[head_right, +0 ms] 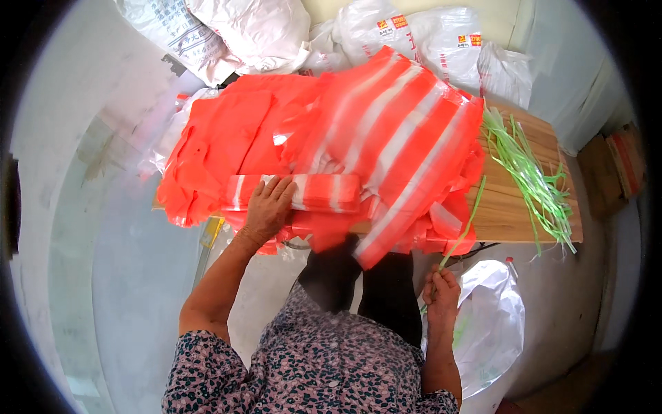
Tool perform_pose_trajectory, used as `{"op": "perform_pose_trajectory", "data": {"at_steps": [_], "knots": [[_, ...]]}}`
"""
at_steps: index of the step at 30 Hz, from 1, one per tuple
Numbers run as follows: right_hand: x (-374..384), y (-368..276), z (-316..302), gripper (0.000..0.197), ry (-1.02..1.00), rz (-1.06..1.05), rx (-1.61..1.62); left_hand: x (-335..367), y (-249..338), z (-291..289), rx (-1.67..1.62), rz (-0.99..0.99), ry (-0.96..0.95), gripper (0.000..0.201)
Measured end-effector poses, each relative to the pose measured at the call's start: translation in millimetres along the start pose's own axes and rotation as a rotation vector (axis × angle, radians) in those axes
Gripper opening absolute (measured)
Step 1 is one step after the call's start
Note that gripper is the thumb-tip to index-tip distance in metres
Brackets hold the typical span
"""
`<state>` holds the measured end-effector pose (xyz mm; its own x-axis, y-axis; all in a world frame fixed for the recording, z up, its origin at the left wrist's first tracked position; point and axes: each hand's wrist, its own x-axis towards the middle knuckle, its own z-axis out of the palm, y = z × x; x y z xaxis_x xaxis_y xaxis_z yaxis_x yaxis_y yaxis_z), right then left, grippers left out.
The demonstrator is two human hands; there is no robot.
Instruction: The person folds plastic bags into compact rectangular bundles, ties each bundle with a plastic string, and places a tied bundle into a large bag.
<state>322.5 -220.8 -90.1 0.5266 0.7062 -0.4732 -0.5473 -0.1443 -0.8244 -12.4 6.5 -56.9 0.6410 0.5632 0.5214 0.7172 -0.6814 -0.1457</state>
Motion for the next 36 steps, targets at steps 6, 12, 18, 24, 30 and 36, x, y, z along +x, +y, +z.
{"op": "perform_pose_trajectory", "data": {"at_steps": [6,12,18,24,30,36], "knots": [[-16.6,-10.4,12.5,0.018,-0.052,-0.081,0.073,29.1,-10.9,-38.8,-0.196,-0.093,-0.153,0.018],[-33.9,-17.6,39.5,0.021,-0.044,-0.345,-0.047,55.4,6.4,-115.4,-0.362,-0.411,-0.451,0.010],[-26.6,15.0,76.1,0.031,-0.446,-0.385,-0.783,16.8,46.8,-105.4,-1.497,-0.710,-0.852,0.035],[-60.2,30.2,65.9,0.037,-0.756,-0.556,-0.856,-1.6,91.1,-78.5,-1.708,-0.511,-0.943,0.040],[-83.4,7.4,34.0,0.025,-0.769,-0.447,-1.176,-19.8,116.8,-48.4,-1.665,-0.616,-0.932,0.035],[-103.3,-2.7,15.1,0.017,-0.687,-0.418,-1.321,-32.7,149.0,-28.7,-1.741,-0.600,-0.892,0.037]]}}
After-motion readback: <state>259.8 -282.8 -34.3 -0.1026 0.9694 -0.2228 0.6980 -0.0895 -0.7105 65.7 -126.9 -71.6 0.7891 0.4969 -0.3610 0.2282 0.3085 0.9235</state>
